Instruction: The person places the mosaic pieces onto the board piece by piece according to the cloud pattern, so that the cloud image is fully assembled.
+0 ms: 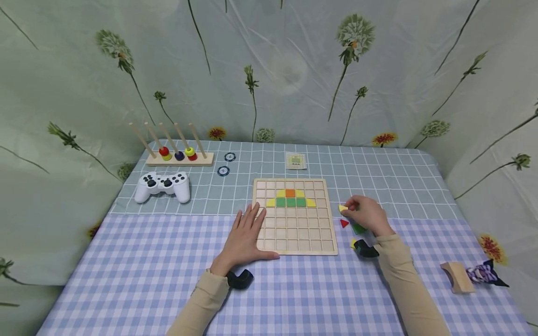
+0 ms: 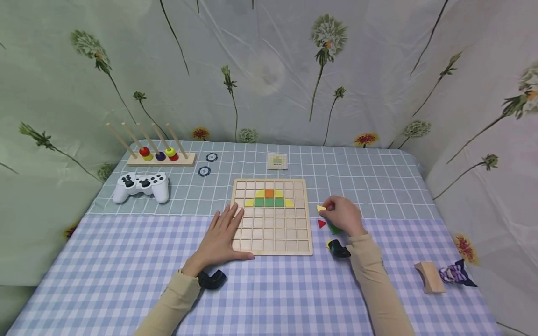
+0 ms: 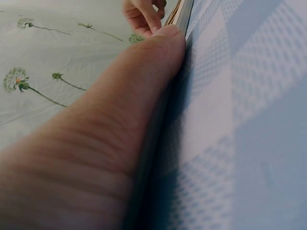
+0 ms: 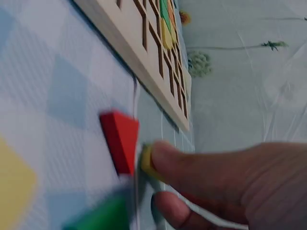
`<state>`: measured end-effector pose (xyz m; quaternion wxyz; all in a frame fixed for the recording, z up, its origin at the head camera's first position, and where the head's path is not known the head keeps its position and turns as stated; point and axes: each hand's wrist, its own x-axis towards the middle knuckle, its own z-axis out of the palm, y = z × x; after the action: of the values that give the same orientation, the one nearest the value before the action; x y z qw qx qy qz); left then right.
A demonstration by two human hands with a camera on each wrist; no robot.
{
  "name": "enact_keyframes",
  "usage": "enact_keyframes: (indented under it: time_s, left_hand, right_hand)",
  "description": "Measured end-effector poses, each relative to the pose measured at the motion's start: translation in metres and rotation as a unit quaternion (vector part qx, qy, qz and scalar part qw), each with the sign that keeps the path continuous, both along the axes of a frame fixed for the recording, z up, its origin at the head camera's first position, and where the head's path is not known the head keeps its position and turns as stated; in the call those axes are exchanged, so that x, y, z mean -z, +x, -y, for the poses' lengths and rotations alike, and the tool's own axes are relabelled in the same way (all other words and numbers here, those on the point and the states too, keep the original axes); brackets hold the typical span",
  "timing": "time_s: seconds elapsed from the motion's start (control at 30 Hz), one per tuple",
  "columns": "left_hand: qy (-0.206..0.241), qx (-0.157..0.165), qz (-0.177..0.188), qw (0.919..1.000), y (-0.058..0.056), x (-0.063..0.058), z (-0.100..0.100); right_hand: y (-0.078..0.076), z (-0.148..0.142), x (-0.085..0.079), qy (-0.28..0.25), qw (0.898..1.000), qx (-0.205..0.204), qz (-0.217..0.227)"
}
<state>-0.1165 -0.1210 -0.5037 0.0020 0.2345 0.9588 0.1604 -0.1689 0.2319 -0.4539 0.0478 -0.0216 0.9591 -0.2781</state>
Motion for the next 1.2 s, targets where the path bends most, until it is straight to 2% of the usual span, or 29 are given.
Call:
enact_keyframes:
  time_s: [0.33,0.5,0.7,0.9,1.2]
  left_hand:
    - [0.006,0.003,-0.013,0.9999,0.001,-0.001,0.000]
    - [0.013,0.004,-0.022,0.9997,0.002,-0.001,0.000]
    - [0.003,0.001,-0.013,0.9999,0.001,-0.001,0.000]
    - [0.001,0.000,-0.006,1.0000,0.000,0.000,-0.001]
    - [-0.001,0.000,-0.015,0.9999,0.001,0.001,-0.001]
  right_hand:
    - [0.015,0.027,-0.002,-0.040,0.997,0.025,-0.059]
    - [0.012,0.056,-0.003,-0.076,0.995,0.002,-0.071]
    - [0.006,0.098,0.001,-0.124,0.989,-0.033,-0.067]
    - [0.002,0.134,0.003,-0.150,0.986,-0.046,-0.047]
    - [-0.004,0.162,0.008,-0.145,0.987,-0.063,-0.041]
